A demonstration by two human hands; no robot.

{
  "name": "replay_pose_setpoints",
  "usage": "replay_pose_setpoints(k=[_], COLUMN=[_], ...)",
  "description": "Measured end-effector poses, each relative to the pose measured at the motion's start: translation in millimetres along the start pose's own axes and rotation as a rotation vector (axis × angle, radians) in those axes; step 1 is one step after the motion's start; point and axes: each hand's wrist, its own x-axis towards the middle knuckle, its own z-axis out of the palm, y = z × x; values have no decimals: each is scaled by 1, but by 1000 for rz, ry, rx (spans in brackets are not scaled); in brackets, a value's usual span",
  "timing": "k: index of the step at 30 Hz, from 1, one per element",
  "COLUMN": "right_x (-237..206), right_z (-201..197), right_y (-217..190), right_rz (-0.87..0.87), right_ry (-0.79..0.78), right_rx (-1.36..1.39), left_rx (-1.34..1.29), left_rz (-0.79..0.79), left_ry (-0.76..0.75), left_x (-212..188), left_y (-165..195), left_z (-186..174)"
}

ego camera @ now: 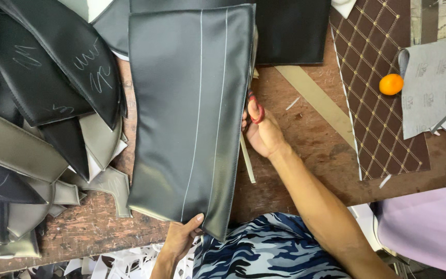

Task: The person trims excess white foam backing from pre-cut black vinyl upholstery pieces using red-handled scissors, holding each piece up and cutting along its edge. They work through several pieces one at a time, tossing trimmed scraps onto the floor beside the workbench.

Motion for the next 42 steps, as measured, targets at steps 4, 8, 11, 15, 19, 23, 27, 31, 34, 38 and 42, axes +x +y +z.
replay_pose_setpoints(k=[4,8,11,15,19,23,27,31,34,38,42], right_x=[5,6,5,6,8,-3,-33,-68,-94,-134,-178], right_z=[-4,-8,-8,-7,-13,-34,-59,-70,-67,-51,-19], right_y=[-3,-1,-1,-2,-2,-3,-8,-14,-27,-51,-67], right_rz=[-31,-67,-75,-61,-95,-137,-147,-181,-261,-325,-221], right_ry=[-4,-50,-50,-13,18,72,172,139,116,152,52], right_rx=[-67,-111,-126,-108,-46,66,-37,-52,-170,-391,-579], left_rx=[-5,3,19,70,658,603,319,863,1284,1321,1058], left_rz=[-7,-7,-20,30,-35,154,611,862,1054,1190,1237], left_ry=[-2,-21,4,-30,196,414,586,923,967,706,157], left_x=[-2,3,7,8,1,-24,-46,-48,-43,-36,-22], left_y=[-1,-8,-18,-21,24,104,139,131,122,116,130], left_z=[-3,-13,-22,-32,-56,-90,-89,-50,-5,74,169])
